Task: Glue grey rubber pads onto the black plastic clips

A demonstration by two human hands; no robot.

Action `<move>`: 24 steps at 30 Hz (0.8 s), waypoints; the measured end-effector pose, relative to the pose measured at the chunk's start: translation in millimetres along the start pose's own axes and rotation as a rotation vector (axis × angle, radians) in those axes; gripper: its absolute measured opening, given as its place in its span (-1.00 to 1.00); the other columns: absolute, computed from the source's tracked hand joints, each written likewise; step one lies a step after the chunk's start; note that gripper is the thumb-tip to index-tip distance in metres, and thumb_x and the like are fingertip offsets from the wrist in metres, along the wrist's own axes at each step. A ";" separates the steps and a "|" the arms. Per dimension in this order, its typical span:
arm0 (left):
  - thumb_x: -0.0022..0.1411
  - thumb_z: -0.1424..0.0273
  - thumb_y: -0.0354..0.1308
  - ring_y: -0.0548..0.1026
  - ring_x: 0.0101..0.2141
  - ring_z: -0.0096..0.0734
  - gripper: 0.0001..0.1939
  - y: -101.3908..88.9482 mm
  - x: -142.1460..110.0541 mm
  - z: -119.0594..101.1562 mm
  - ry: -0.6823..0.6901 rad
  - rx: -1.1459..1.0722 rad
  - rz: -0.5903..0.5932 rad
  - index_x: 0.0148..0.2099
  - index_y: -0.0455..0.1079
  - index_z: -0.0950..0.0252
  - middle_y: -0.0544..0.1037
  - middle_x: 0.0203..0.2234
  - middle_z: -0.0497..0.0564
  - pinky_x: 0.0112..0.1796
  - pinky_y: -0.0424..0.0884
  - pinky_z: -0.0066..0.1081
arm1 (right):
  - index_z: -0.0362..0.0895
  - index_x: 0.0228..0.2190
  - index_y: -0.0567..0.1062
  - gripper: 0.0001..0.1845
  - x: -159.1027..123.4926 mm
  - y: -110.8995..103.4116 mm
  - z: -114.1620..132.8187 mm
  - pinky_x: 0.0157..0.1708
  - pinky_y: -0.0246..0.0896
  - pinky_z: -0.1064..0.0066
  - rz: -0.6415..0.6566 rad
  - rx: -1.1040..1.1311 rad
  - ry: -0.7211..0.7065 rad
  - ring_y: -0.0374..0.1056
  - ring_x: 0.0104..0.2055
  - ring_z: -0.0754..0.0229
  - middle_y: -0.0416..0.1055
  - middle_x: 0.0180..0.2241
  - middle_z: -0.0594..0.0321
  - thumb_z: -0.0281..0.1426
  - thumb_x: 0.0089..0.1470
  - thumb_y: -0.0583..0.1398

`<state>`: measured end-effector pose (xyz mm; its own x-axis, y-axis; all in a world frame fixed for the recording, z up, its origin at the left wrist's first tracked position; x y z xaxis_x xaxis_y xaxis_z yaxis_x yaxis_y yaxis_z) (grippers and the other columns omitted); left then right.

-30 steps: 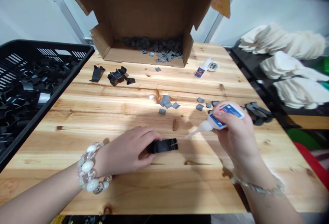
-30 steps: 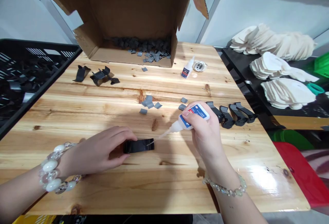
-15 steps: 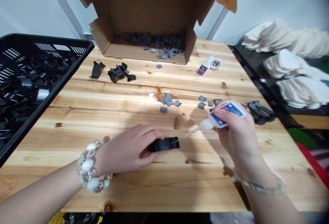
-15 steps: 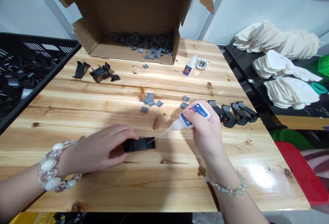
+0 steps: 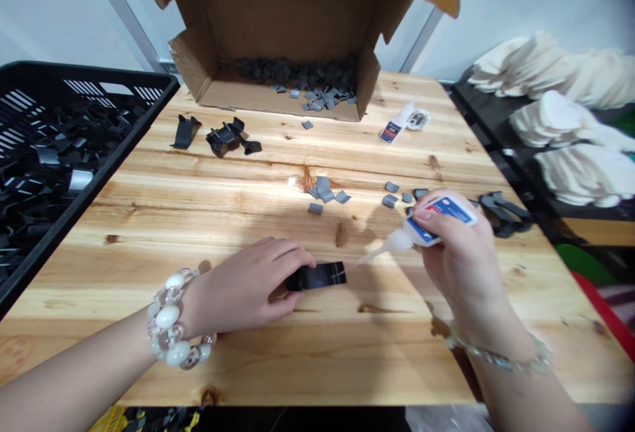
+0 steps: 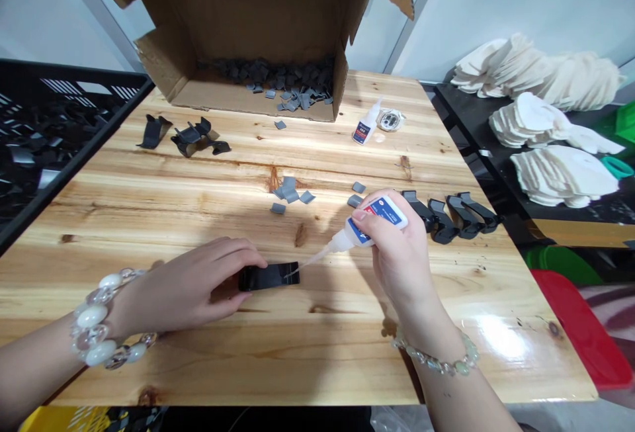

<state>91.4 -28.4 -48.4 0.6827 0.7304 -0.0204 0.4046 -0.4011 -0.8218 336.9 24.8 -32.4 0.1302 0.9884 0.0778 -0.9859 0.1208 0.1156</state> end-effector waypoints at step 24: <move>0.22 0.41 0.06 0.42 -0.14 -0.26 -0.68 -1.1 -1.1 -0.9 -0.003 0.002 -0.005 0.05 0.27 0.25 0.46 -0.12 0.05 -0.10 0.34 -0.27 | -0.07 -0.54 0.45 -0.90 -1.1 -5.0 7.5 -0.59 -0.05 0.44 -0.006 -0.092 -0.076 0.11 -0.53 0.31 0.26 -0.55 0.33 -0.50 -0.13 0.26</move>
<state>90.8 -29.3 -47.0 0.6786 0.7343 -0.0179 0.4071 -0.3963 -0.8229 342.5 22.4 -25.7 0.1404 0.9782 0.1529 -0.9901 0.1382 0.0250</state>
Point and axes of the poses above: each hand's wrist, its own x-axis towards the middle knuckle, its own y-axis out of the palm, z = x × y, the point moved 3 cm from there along x, towards the middle knuckle
